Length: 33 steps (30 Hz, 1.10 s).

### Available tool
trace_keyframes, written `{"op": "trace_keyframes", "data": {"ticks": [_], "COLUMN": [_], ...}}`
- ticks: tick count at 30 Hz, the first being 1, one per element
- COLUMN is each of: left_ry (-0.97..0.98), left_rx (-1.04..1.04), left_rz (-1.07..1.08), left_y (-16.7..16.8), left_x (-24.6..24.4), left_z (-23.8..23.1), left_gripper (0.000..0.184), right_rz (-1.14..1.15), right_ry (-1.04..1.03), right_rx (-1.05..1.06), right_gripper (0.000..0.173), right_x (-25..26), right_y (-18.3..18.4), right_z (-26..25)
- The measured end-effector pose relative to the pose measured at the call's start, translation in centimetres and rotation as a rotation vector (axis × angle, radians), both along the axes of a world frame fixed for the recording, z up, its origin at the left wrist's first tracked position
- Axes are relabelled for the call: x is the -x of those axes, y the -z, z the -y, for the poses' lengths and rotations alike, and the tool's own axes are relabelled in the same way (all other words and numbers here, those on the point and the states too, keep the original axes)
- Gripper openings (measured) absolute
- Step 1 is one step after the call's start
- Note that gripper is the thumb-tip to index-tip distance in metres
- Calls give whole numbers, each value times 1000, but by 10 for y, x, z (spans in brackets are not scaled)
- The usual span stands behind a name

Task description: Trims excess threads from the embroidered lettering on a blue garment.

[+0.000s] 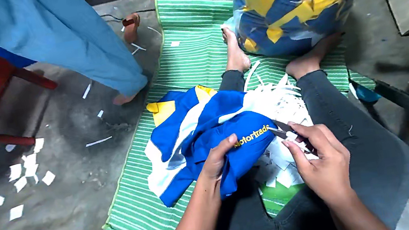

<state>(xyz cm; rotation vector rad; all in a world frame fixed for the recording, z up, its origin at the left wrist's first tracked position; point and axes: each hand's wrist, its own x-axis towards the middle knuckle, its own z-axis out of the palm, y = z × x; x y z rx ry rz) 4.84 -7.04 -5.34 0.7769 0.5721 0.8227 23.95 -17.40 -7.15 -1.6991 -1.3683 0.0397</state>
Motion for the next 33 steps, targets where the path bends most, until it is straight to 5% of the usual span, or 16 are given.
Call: {"op": "trace_keyframes", "data": {"ticks": [8,19,33], "left_ry": [-57,-28,-21], "left_rx": [69,144,180], "left_rz": [-102,104,100], "left_y": [-6,7,11], "left_x": [-8,-3,-6], "left_z": [2,-3,-1], "left_gripper": [20,26,24], "right_rz": [7,89,64], "right_ry": [-1,-38,-56], "right_rx": [-12,-53,-30], "right_gripper": [34,27,27], "right_x": [-6,-9,-9], "right_y": [-2,-7,-5], "right_z": [3,7,8]}}
